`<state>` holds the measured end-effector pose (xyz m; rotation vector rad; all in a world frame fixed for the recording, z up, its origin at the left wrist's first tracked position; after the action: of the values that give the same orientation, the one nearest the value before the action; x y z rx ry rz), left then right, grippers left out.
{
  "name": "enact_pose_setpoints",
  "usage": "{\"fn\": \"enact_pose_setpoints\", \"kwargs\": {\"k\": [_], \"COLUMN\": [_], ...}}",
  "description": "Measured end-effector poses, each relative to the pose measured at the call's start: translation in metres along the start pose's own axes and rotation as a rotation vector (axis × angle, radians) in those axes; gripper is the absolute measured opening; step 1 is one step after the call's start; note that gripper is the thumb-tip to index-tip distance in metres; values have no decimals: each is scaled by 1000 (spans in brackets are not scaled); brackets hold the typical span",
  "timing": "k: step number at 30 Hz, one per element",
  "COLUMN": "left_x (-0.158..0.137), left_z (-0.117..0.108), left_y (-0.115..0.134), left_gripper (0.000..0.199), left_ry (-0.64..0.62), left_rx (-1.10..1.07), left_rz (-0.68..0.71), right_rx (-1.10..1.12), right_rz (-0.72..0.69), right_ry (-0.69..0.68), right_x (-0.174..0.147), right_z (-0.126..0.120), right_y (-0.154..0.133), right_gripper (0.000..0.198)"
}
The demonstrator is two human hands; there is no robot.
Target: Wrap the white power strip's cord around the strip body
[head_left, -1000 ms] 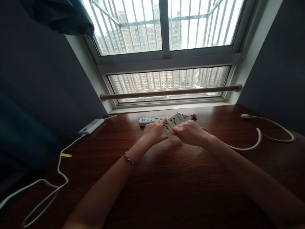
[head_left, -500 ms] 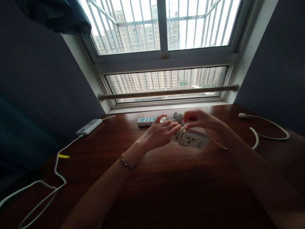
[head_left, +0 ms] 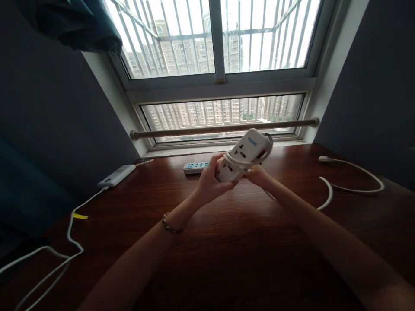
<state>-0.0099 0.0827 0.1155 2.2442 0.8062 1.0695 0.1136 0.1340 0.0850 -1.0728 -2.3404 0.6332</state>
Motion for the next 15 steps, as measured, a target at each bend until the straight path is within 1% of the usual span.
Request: {"fn": "enact_pose_setpoints", "kwargs": {"k": [2,3,5,8,11,13,15], "left_x": [2,2,1,-2,-8,-11,-11], "left_z": [-7,-11,-20,-32,-43,-45,-42], "left_y": [-18,-28,-45,-66,-80,-83,-81], "left_gripper": [68,67,65,65,66,68,70], "left_ry": [77,115,185,241,260,238,176], "left_rx": [-127,-144,-83,59,244,390,525], "left_rz": [-131,-205,-340,-452,-531,-567,-568], "right_rx": [-95,-147,-255,-405,-544,-632,-697], "right_rz": [113,164,257,357,353,293,210], "right_ry": [3,-3,-34,-100,-121,-116,-128], "right_x": [0,-1,-6,-12,-15,-16,-17], "right_z": [5,7,11,16,17,16,14], "right_y": [11,15,20,19,4,-11,-25], "right_gripper": [27,24,20,20,24,28,30]}}
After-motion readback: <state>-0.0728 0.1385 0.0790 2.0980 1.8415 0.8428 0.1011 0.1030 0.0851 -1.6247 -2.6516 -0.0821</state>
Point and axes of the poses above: each hand's wrist, its own x-axis towards the middle knuckle, its own z-axis out of the palm, y = z × x, the point moved 7 cm from there along x, towards the middle knuckle, and after that the axes turned 12 degrees about -y, right-handed, at the moved point
